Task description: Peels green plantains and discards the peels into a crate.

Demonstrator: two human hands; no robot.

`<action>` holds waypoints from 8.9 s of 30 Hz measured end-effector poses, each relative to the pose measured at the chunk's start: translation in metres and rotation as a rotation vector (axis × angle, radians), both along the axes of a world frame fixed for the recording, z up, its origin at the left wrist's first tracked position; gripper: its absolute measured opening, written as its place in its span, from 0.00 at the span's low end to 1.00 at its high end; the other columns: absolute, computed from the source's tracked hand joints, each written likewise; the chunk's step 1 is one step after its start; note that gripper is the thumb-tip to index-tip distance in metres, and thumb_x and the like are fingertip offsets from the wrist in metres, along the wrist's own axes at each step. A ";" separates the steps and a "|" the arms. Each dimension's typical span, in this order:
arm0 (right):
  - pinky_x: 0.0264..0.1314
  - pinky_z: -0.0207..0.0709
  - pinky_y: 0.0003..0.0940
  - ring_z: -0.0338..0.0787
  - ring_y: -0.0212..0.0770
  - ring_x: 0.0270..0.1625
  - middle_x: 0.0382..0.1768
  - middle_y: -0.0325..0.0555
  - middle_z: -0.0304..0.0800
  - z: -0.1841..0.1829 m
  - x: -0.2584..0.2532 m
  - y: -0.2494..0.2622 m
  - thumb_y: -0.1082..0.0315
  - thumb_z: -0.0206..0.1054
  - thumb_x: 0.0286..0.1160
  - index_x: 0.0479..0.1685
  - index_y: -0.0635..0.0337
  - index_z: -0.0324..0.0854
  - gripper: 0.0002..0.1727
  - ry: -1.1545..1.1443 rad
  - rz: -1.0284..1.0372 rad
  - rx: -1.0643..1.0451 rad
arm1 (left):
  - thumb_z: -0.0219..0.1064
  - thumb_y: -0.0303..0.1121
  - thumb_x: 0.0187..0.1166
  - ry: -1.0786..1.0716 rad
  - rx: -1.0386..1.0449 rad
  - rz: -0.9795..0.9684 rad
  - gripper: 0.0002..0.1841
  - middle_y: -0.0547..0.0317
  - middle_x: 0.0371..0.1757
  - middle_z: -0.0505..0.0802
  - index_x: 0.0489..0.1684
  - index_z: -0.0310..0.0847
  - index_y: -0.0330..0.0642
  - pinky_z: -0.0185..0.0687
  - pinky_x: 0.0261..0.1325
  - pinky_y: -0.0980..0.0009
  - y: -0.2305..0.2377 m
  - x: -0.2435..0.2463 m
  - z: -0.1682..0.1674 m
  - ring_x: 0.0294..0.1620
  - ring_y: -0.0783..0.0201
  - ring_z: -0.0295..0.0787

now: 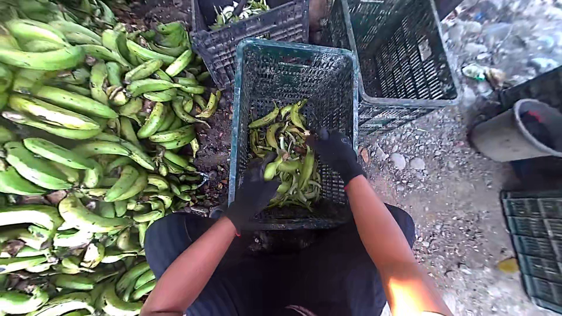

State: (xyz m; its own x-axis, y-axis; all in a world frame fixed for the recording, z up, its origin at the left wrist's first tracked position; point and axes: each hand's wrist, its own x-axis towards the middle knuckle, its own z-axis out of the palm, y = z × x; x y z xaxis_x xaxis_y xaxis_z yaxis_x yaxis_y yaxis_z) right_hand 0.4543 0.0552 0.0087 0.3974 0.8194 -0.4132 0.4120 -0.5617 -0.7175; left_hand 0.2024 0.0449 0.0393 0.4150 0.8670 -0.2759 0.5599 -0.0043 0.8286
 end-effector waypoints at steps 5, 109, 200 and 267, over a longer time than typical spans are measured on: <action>0.27 0.80 0.29 0.81 0.32 0.26 0.41 0.40 0.84 -0.023 -0.029 -0.013 0.35 0.55 0.84 0.79 0.43 0.67 0.33 0.813 -0.178 0.104 | 0.69 0.27 0.73 -0.169 0.294 -0.085 0.31 0.48 0.75 0.81 0.82 0.74 0.48 0.84 0.64 0.54 -0.001 0.005 -0.010 0.70 0.54 0.82; 0.29 0.85 0.33 0.90 0.39 0.25 0.26 0.49 0.90 0.023 -0.074 -0.081 0.68 0.78 0.69 0.42 0.66 0.81 0.13 0.658 -0.022 0.107 | 0.61 0.44 0.86 -0.143 -0.277 0.106 0.20 0.46 0.42 0.84 0.56 0.78 0.32 0.78 0.36 0.57 0.065 0.075 -0.050 0.35 0.57 0.80; 0.23 0.84 0.27 0.84 0.33 0.19 0.26 0.39 0.86 0.000 -0.126 -0.079 0.49 0.39 0.94 0.73 0.65 0.68 0.29 0.758 0.214 0.278 | 0.67 0.27 0.77 -1.014 0.306 0.519 0.18 0.57 0.54 0.87 0.64 0.72 0.35 0.86 0.60 0.65 0.051 0.017 -0.029 0.55 0.67 0.86; 0.56 0.73 0.76 0.80 0.75 0.67 0.65 0.68 0.83 0.004 -0.076 -0.034 0.35 0.43 0.86 0.79 0.42 0.78 0.35 -0.444 0.333 0.406 | 0.29 0.51 0.94 -0.854 -0.163 0.436 0.27 0.60 0.33 0.88 0.70 0.67 0.45 0.88 0.30 0.70 0.072 0.030 -0.009 0.27 0.69 0.87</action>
State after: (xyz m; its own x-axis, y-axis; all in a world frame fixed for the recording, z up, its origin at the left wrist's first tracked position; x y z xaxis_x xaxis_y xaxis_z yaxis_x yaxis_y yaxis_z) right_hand 0.3786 0.0217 0.0127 0.1586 0.9826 0.0964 0.8194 -0.0765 -0.5681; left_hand 0.2320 0.1174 0.0300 0.1823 0.9699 -0.1615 -0.3048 0.2118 0.9286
